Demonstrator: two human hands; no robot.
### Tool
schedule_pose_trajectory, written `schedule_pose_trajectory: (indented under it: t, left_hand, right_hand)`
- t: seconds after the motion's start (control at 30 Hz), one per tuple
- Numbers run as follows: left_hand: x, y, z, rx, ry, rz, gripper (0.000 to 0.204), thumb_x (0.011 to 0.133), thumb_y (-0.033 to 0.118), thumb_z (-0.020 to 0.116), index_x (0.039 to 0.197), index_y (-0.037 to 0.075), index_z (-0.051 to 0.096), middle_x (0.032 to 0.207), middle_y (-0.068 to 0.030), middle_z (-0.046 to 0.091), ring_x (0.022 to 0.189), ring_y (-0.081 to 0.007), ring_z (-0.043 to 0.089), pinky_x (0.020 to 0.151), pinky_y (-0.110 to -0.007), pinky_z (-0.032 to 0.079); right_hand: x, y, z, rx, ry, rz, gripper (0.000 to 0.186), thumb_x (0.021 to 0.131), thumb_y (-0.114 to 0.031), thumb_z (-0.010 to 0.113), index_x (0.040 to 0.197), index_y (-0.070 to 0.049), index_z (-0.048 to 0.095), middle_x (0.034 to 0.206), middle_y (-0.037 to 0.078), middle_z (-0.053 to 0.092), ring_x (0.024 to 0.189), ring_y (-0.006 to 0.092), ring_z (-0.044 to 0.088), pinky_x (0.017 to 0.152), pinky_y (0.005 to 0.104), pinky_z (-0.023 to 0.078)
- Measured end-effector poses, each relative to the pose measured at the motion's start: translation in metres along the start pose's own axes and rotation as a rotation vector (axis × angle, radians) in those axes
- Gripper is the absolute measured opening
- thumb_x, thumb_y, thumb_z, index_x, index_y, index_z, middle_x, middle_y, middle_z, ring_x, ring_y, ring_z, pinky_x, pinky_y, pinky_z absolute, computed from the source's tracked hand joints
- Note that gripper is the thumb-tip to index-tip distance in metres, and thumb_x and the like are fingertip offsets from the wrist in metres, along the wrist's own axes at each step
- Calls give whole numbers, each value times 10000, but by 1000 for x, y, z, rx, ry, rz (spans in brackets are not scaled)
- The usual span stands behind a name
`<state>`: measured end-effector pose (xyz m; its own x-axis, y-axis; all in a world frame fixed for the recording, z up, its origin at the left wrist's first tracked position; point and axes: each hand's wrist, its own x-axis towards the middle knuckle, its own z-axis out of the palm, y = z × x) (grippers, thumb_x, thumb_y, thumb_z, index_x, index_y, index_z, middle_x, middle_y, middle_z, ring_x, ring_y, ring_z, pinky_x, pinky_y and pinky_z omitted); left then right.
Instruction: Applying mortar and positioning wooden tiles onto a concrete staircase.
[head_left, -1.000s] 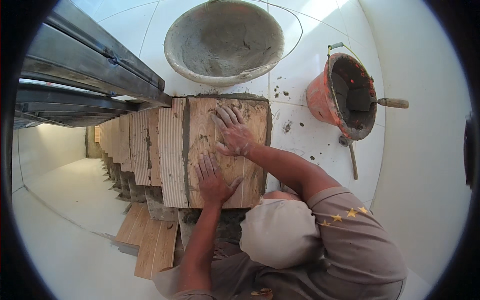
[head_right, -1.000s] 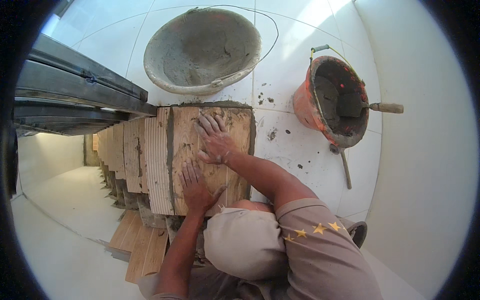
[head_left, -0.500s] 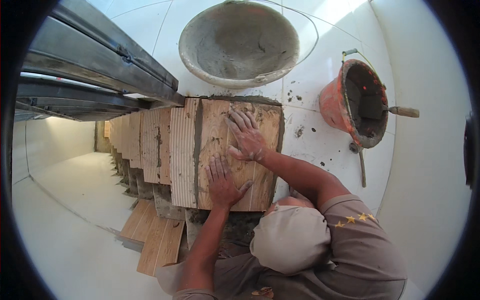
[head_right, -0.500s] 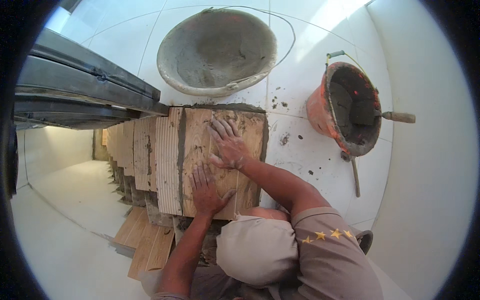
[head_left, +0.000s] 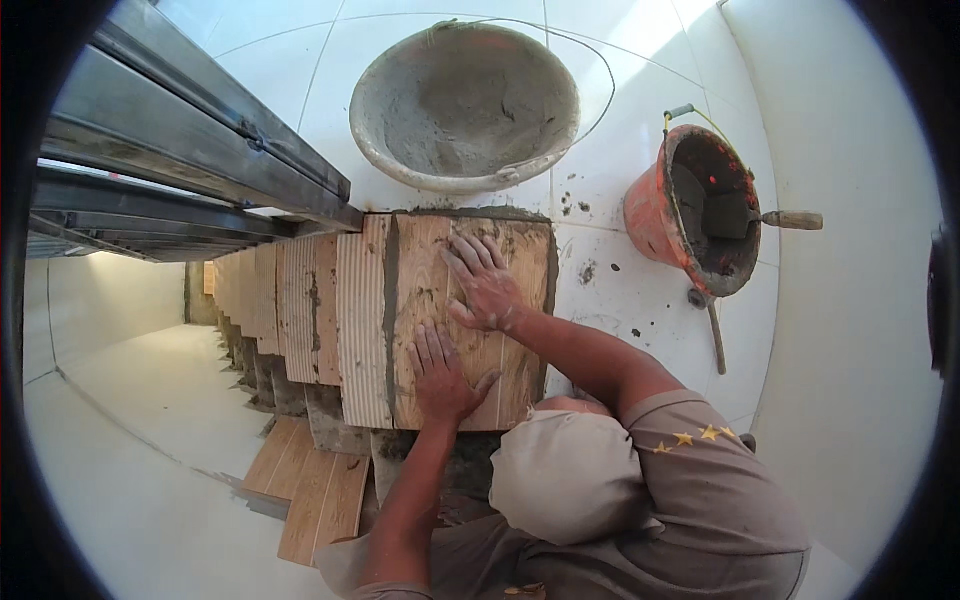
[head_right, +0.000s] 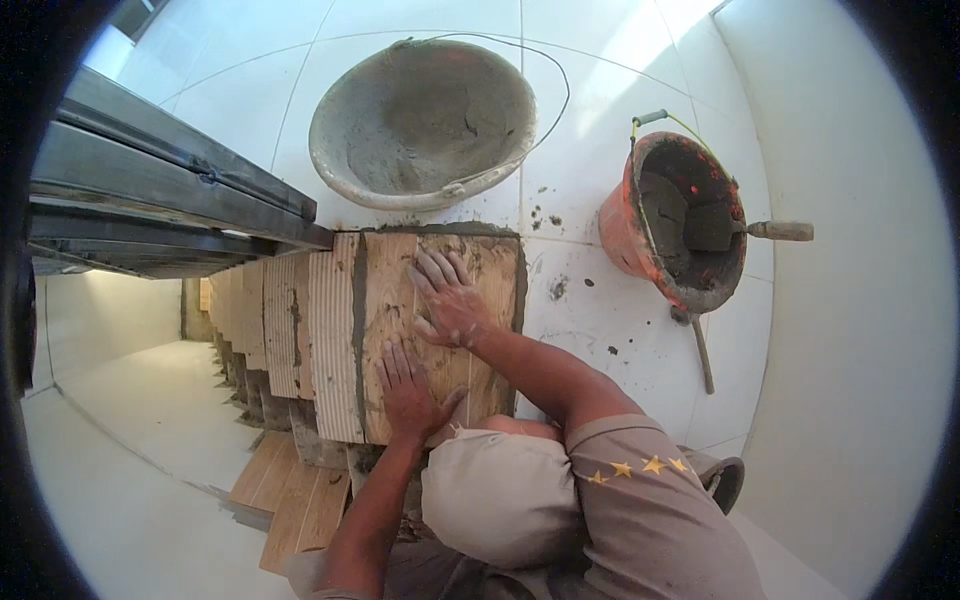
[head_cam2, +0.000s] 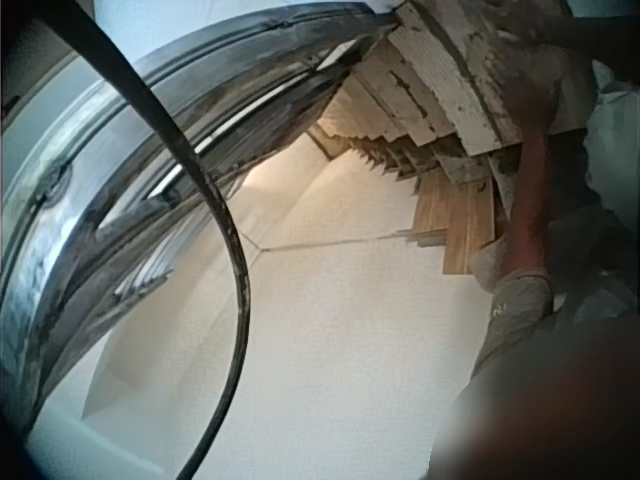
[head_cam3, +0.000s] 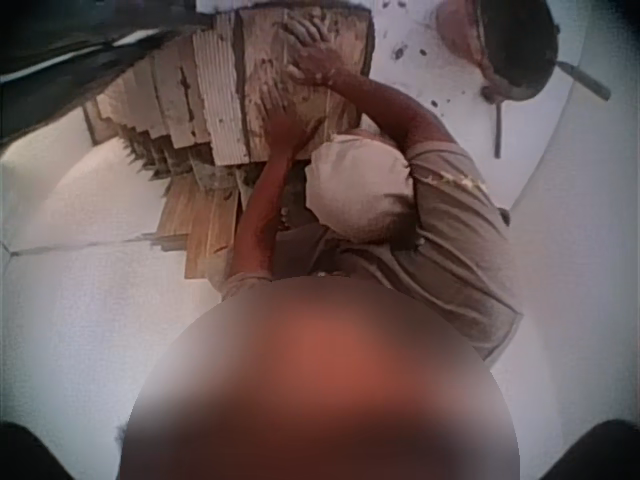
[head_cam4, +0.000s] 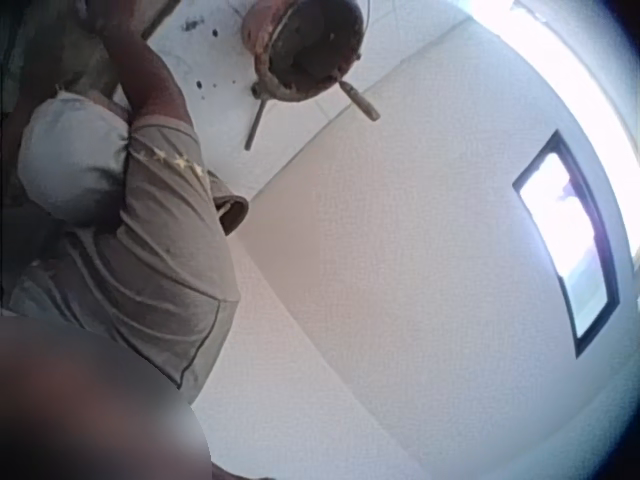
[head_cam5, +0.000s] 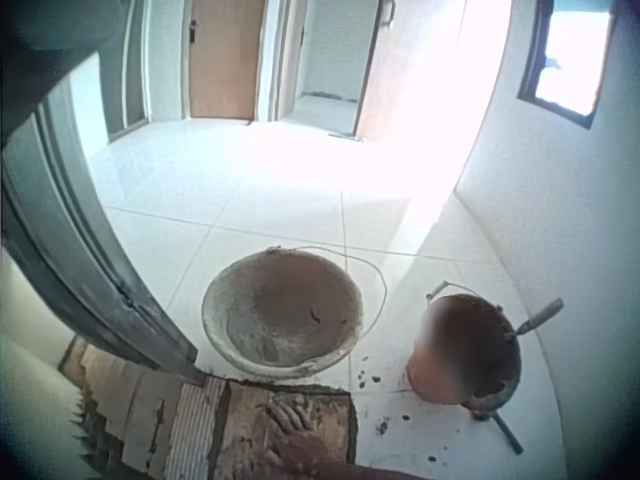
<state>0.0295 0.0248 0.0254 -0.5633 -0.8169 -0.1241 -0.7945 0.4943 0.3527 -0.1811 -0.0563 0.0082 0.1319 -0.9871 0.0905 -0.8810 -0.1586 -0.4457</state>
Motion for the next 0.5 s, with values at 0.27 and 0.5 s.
schedule_pose_trajectory:
  t: [0.27,0.5]
  left_hand:
    - [2,3,2,26,-6,-22,1308,865,816,676,1635,-160,269,1727,-373,259,1637,-518,202,1328,-635,154]
    - [4,0,-3,71,45,7,1287,879,818,659,1635,-153,283,1724,-356,286,1626,-511,238,1329,-625,164]
  right_hand:
    - [2,-4,-1,-2,26,13,968,790,-459,729,1603,-22,440,1690,248,362,1582,435,314,1348,586,166]
    - [2,-4,-10,10,-10,28,928,827,-460,738,1587,-11,453,1691,234,360,1597,419,288,1350,580,155]
